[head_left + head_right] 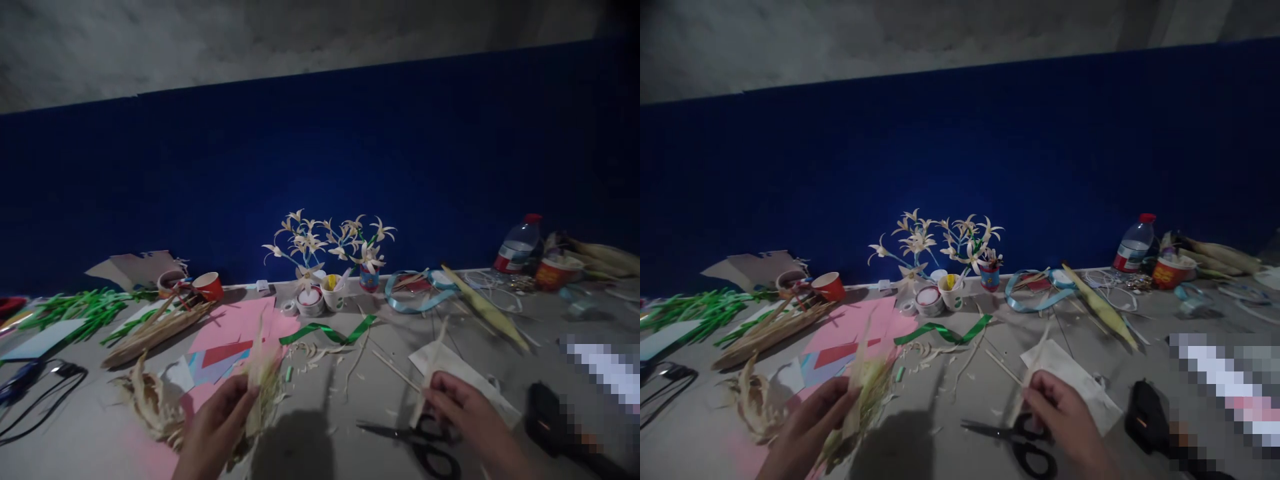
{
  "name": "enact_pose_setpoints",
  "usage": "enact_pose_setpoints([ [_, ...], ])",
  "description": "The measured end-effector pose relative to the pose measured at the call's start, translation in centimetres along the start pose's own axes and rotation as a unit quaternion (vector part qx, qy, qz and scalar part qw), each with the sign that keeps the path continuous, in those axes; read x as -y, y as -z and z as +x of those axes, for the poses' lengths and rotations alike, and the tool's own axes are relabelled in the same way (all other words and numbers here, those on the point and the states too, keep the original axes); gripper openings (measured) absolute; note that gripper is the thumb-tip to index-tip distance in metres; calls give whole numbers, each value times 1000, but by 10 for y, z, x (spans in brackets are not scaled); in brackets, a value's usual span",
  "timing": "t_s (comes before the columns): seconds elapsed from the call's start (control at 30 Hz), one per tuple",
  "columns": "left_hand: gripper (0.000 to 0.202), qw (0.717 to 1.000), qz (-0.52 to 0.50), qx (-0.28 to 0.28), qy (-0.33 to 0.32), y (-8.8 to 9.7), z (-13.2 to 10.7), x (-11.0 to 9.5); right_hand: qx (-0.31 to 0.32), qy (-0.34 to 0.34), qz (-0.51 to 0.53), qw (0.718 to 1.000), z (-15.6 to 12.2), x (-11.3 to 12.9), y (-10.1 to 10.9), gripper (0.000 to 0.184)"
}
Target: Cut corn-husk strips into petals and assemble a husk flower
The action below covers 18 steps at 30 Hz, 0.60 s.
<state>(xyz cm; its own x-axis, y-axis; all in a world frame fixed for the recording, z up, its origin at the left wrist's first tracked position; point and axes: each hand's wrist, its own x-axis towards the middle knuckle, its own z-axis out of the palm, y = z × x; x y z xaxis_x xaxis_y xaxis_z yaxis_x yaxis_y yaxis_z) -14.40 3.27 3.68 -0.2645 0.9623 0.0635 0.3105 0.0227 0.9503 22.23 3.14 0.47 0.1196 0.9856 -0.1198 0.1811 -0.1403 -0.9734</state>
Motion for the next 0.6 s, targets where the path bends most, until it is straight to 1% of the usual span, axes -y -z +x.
enact_pose_setpoints([
  [0.03,34,998,60,8,-23,-2,9,6,20,-10,28,999,-3,0,-9,30],
  [0.07,37,993,113,-7,-46,-6,16,10,35,-20,54,998,-7,1,-18,30],
  [0.1,39,984,157,-44,-73,-10,18,12,47,-30,75,996,-10,2,-25,31],
  [0.13,39,973,188,-76,-106,-16,17,11,55,-39,93,993,-12,3,-32,32],
  [0.17,36,964,206,-95,-138,-23,11,9,64,-47,107,991,-15,4,-37,33],
  [0.2,31,959,196,-96,-180,-33,1,4,72,-52,118,989,-17,5,-42,35],
  [0.23,24,961,169,-61,-209,-45,-12,-3,80,-55,128,987,-19,7,-46,37],
  [0.27,19,967,137,7,-215,-59,-26,-9,87,-55,136,985,-22,8,-50,38],
  [0.3,15,969,87,60,-225,-73,-39,-15,92,-52,144,984,-24,10,-54,38],
  [0.33,15,966,45,121,-226,-87,-50,-20,95,-48,156,982,-27,12,-58,38],
  [0.37,17,962,19,171,-213,-100,-59,-24,95,-43,170,980,-30,14,-62,37],
  [0.4,21,961,9,199,-191,-111,-65,-25,95,-37,186,977,-33,16,-66,35],
  [0.47,32,966,-54,229,-108,-124,-69,-24,95,-29,225,969,-39,20,-70,32],
  [0.5,37,960,-108,251,-55,-126,-69,-22,100,-33,250,962,-42,21,-72,31],
  [0.53,40,944,-173,279,2,-127,-68,-20,112,-43,278,953,-44,22,-72,30],
  [0.57,42,917,-240,311,61,-127,-67,-18,132,-57,310,940,-47,23,-73,30],
  [0.6,43,884,-298,342,114,-127,-66,-17,159,-73,345,922,-48,23,-73,32],
])
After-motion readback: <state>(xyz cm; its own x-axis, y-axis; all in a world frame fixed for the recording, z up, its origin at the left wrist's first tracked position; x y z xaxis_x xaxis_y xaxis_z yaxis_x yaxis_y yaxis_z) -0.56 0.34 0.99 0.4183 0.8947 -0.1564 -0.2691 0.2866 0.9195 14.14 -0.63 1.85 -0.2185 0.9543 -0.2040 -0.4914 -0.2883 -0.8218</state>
